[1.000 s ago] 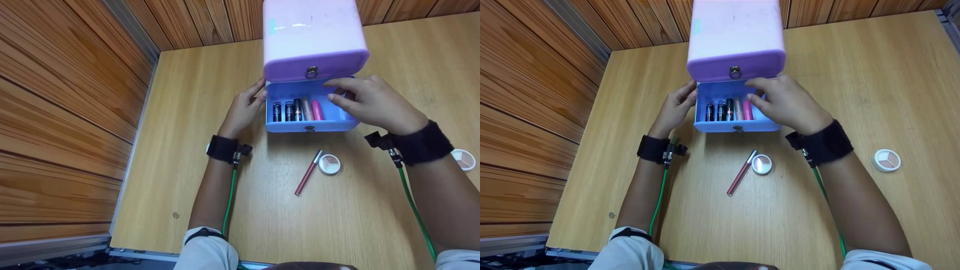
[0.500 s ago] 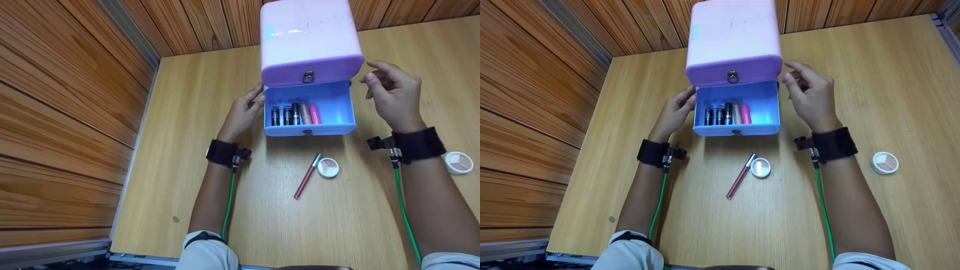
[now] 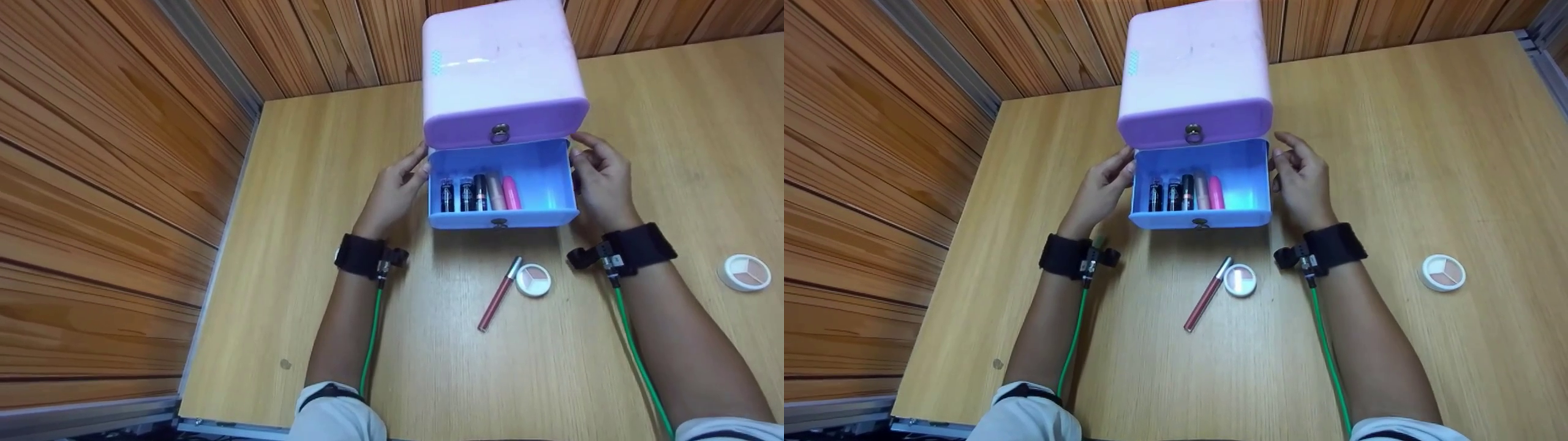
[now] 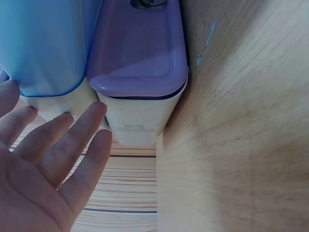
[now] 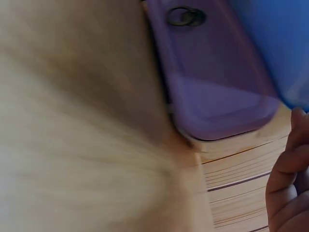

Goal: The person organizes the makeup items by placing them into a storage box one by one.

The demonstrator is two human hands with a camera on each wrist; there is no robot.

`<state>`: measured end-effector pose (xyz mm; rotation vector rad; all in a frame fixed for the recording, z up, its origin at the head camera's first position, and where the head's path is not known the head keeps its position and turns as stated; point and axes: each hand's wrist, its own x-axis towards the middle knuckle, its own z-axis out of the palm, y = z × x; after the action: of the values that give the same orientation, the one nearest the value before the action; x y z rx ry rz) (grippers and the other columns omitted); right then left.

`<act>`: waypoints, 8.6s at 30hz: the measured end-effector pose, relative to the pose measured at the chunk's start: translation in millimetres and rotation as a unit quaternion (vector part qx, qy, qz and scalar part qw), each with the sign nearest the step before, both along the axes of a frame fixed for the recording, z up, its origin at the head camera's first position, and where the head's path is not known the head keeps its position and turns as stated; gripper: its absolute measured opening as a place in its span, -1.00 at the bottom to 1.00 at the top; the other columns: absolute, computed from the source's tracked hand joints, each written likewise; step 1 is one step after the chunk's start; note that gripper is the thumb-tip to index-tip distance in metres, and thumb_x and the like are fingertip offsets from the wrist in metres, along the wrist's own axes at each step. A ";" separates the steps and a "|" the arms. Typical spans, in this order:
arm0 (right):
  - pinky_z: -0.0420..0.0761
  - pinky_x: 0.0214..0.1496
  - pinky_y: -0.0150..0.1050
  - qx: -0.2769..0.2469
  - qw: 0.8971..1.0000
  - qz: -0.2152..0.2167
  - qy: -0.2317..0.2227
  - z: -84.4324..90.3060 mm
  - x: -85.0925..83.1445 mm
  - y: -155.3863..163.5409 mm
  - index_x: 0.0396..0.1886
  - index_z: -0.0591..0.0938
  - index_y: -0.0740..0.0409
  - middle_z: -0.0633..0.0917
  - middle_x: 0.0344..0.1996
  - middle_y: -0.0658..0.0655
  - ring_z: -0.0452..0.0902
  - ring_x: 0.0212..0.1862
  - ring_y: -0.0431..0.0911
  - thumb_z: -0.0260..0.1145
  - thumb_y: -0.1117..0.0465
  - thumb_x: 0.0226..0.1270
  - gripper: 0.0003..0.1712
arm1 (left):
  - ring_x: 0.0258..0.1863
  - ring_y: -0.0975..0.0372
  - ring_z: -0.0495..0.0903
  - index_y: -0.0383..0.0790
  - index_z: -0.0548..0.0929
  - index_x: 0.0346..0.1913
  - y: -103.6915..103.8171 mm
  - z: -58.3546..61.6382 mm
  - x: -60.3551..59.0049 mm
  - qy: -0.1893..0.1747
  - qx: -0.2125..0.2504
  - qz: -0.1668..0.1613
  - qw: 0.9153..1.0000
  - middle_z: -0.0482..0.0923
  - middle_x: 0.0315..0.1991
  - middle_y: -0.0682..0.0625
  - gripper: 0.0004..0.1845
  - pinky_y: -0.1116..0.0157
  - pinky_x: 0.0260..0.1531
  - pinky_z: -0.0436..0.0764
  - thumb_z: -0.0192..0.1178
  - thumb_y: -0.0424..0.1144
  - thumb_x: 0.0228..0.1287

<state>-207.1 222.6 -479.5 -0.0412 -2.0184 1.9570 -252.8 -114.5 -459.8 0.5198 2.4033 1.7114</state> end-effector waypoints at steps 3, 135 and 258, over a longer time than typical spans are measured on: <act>0.49 -0.47 -0.41 0.030 1.000 0.001 0.002 -6.1 -2.7 -3.0 0.21 0.58 0.22 0.59 -0.50 0.05 0.49 -0.47 -0.20 0.14 0.32 0.48 -0.65 | 0.34 0.35 0.27 -0.02 0.27 0.46 -1.5 -0.9 -0.5 0.011 0.004 -0.001 1.000 0.28 0.40 0.14 -0.46 0.45 0.21 0.36 0.02 -0.03 0.49; 0.53 -0.13 -0.39 0.098 0.986 0.116 -0.065 -23.5 -26.1 -47.7 0.44 0.30 0.21 0.58 -0.28 0.07 0.50 -0.21 -0.20 0.17 0.27 0.46 -0.41 | -0.27 0.32 0.60 -0.32 0.62 0.15 -26.3 101.3 37.7 0.243 -0.083 -0.209 0.943 0.70 -0.27 0.04 -0.62 0.23 -0.22 0.63 0.25 -0.19 0.37; 0.54 -0.20 -0.38 0.081 0.989 0.103 -0.072 -54.3 -41.2 -33.1 0.45 0.35 0.01 0.59 -0.29 0.11 0.50 -0.24 -0.15 0.16 0.26 0.48 -0.43 | -0.18 0.32 0.48 0.09 0.70 0.09 92.3 52.4 -3.8 0.098 -0.348 -0.200 0.911 0.61 -0.01 0.18 -0.71 0.40 -0.31 0.45 0.27 -0.20 0.34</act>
<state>-248.3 189.5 -533.9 0.0674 -2.3533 1.9511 -256.5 -22.2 -407.4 0.9927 2.5671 0.5963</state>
